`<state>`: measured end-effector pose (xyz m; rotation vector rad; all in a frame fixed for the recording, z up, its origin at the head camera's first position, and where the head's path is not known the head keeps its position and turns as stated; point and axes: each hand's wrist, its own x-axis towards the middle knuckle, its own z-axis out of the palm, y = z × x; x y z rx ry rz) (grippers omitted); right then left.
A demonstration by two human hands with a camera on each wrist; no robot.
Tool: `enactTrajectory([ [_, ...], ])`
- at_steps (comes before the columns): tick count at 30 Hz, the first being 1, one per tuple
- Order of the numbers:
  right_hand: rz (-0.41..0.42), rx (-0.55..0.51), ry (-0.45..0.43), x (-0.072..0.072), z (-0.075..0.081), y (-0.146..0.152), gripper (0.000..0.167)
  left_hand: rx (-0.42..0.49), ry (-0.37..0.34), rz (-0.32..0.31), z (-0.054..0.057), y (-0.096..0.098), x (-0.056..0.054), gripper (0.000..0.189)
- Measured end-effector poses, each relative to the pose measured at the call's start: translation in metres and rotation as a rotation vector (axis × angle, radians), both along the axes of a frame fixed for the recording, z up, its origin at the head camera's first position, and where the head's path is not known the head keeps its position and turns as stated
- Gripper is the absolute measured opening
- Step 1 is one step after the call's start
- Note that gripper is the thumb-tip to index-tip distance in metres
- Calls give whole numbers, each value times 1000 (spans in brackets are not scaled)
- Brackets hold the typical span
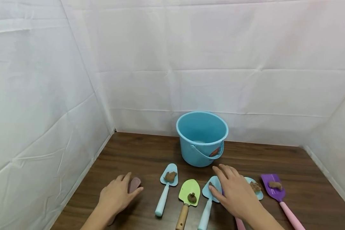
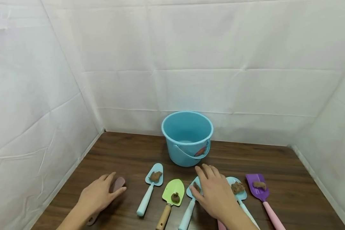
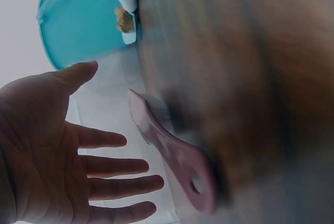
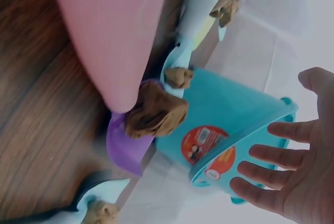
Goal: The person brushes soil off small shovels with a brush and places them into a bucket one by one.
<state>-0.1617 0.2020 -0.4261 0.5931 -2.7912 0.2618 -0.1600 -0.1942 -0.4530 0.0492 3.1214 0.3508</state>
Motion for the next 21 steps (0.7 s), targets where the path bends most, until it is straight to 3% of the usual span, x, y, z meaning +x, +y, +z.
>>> enactTrajectory([
  [10, 39, 35, -25, -2, -3, -12, 64, -59, -57, 19, -6, -11, 18, 64],
  [16, 38, 43, -82, -2, -4, -13, 67, -26, -130, 17, -12, -18, 27, 38],
  [21, 29, 59, -99, 0, -5, -14, 68, 8, -193, 5, -14, -20, 34, 32],
])
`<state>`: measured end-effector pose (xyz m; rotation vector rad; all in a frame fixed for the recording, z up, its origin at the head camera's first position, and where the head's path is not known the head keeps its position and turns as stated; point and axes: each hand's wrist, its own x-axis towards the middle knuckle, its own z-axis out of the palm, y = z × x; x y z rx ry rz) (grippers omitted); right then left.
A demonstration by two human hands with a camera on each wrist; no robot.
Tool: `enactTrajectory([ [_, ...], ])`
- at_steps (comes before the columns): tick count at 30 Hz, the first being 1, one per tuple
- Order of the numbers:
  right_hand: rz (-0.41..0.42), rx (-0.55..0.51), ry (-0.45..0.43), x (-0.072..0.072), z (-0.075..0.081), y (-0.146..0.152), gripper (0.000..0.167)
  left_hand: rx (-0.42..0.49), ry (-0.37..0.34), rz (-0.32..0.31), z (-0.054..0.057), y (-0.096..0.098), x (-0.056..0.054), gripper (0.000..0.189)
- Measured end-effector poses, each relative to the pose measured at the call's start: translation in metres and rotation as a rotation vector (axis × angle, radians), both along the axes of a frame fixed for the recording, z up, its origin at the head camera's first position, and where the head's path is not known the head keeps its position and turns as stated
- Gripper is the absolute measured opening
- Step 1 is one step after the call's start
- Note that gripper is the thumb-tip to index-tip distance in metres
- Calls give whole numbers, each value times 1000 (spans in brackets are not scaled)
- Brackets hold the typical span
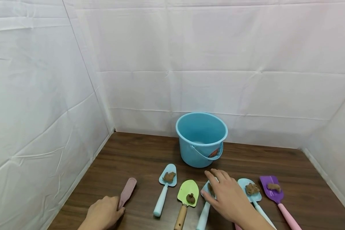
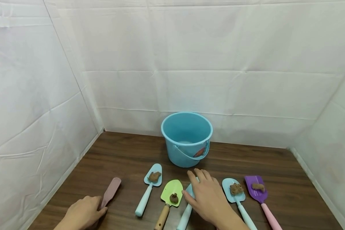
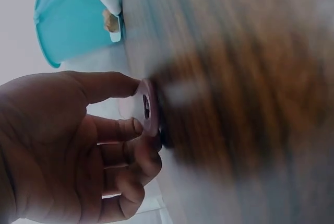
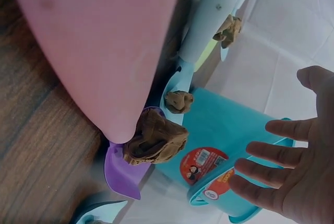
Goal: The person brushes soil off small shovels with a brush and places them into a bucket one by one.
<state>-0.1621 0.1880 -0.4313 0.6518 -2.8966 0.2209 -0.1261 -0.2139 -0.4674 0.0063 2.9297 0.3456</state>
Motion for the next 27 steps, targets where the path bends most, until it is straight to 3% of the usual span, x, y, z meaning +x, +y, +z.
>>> enactTrajectory([
  [5, -5, 2, -4, 2, -1, -1, 66, 11, 8, -4, 2, -1, 3, 32],
  [10, -2, 0, 10, 4, -2, -1, 65, 79, 28, 12, 6, -2, 5, 34],
  [16, 4, 1, 22, 5, -3, 0, 65, 133, 38, 17, 16, 5, 2, 30],
  [21, -2, -3, 22, 5, -2, 2, 66, 137, 89, -31, 29, 24, -6, 26],
  [27, 0, -27, 14, 6, 0, 2, 63, 202, 188, -157, 43, 59, -16, 28],
])
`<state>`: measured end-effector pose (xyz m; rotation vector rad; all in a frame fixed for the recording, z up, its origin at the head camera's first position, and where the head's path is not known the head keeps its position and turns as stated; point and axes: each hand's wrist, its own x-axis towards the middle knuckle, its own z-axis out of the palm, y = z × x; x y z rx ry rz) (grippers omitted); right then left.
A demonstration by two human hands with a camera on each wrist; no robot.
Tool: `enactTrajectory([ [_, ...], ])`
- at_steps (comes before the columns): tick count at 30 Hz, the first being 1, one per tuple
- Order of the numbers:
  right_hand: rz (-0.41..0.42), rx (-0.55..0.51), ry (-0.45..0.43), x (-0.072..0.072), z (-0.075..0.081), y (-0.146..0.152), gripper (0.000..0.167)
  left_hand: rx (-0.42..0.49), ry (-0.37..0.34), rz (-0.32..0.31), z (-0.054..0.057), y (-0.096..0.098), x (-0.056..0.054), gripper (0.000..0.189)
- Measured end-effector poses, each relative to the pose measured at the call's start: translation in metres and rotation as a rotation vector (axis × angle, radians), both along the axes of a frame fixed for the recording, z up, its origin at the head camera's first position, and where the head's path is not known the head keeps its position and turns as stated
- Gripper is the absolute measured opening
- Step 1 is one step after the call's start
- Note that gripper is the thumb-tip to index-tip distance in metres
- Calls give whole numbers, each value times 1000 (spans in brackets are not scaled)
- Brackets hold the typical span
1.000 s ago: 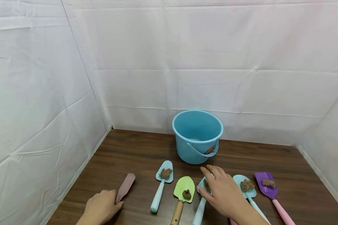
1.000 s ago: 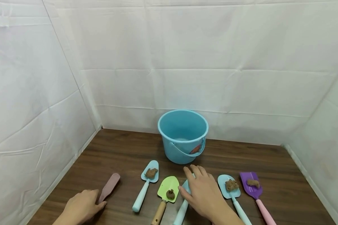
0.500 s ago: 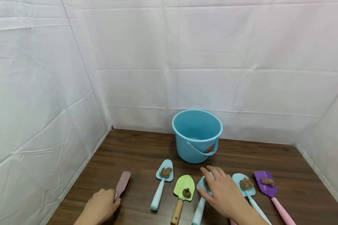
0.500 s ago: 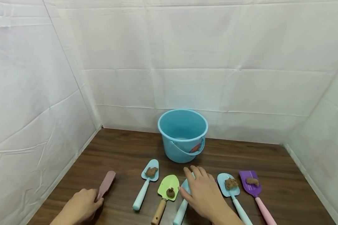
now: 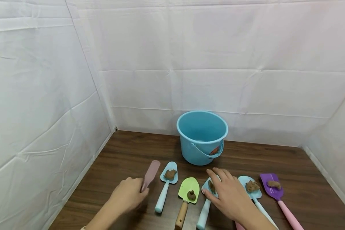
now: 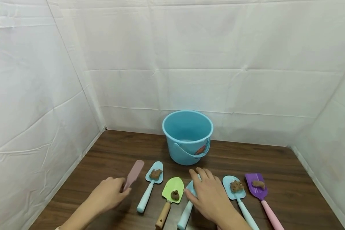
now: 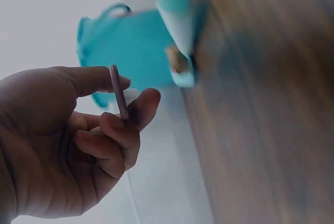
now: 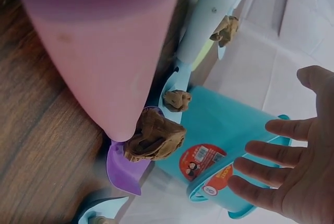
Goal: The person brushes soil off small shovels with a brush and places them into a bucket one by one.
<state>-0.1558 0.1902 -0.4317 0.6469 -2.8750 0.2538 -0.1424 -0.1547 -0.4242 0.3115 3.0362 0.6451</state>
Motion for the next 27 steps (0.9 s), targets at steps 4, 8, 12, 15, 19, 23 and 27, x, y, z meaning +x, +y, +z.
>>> enactTrajectory([
  [4, -1, -18, -10, 2, 2, 2, 62, 41, 43, -82, 10, 28, -7, 27],
  [8, -3, -52, -44, 4, 5, 4, 64, 41, 80, -154, 20, 55, -14, 27],
  [12, 7, -108, -92, 9, 7, 3, 67, 18, 82, -215, 28, 78, -17, 25],
  [15, 4, -139, -118, 12, 9, 1, 67, -13, 78, -230, 33, 95, -17, 28],
  [19, -36, -210, -185, 16, 12, -1, 62, -33, 74, -264, 37, 116, -16, 32],
  [23, -80, -433, -346, 20, 17, -4, 48, -37, 75, -319, 38, 136, -17, 35],
  [27, -123, -694, -498, 23, 19, -3, 38, -42, 64, -358, 36, 155, -16, 37],
])
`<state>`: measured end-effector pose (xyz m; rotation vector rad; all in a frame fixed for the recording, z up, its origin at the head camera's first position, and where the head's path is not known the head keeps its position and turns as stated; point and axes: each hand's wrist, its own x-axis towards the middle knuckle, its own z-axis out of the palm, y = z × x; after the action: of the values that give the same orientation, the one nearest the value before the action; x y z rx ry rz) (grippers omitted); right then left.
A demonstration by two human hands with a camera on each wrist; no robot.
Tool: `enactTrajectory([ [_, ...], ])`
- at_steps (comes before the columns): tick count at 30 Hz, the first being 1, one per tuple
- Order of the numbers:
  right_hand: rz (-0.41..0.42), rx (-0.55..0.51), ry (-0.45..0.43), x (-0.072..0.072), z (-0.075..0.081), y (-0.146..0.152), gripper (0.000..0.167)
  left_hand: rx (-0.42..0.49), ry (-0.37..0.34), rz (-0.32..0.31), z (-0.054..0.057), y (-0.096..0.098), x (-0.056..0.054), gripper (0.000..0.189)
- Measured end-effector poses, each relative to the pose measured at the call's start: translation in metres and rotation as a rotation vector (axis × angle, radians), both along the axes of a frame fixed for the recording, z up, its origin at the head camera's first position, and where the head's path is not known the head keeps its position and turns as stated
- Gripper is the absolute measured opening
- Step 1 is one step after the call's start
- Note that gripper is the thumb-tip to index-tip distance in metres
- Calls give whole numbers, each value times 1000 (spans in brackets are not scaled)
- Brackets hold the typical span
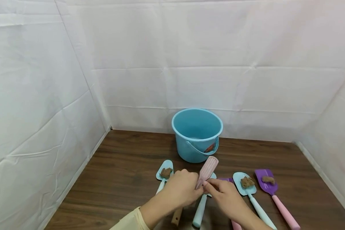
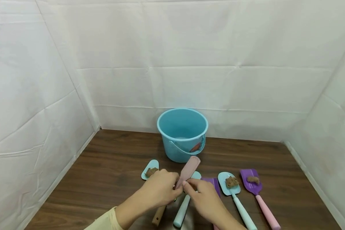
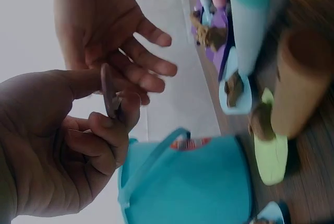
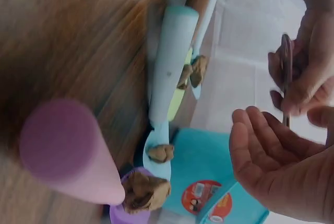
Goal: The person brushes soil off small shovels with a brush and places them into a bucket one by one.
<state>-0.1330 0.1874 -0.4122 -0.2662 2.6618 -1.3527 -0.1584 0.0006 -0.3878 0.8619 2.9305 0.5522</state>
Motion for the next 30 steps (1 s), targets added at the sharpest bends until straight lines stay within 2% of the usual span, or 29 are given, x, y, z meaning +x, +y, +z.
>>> enactTrajectory([
  [6, -51, -247, -129, 1, 3, 5, 34, -51, 22, 32, -2, 18, 4, 30],
  [9, -60, -332, -192, -1, 2, 10, 32, -85, 56, 20, -3, 24, 8, 29],
  [12, -68, -389, -223, 0, 1, 14, 30, -104, 72, -1, -3, 27, 11, 28],
  [17, -91, -399, -233, 2, 0, 17, 28, -117, 85, -26, -4, 29, 14, 30],
  [22, -91, -397, -250, 3, 1, 17, 29, -71, 33, -34, -5, 19, 10, 28],
  [26, -81, -418, -269, 3, 1, 17, 27, -70, 6, 21, -9, -1, 6, 30],
  [30, -76, -431, -273, 3, 3, 17, 26, -93, 25, 100, -16, -25, 2, 30],
])
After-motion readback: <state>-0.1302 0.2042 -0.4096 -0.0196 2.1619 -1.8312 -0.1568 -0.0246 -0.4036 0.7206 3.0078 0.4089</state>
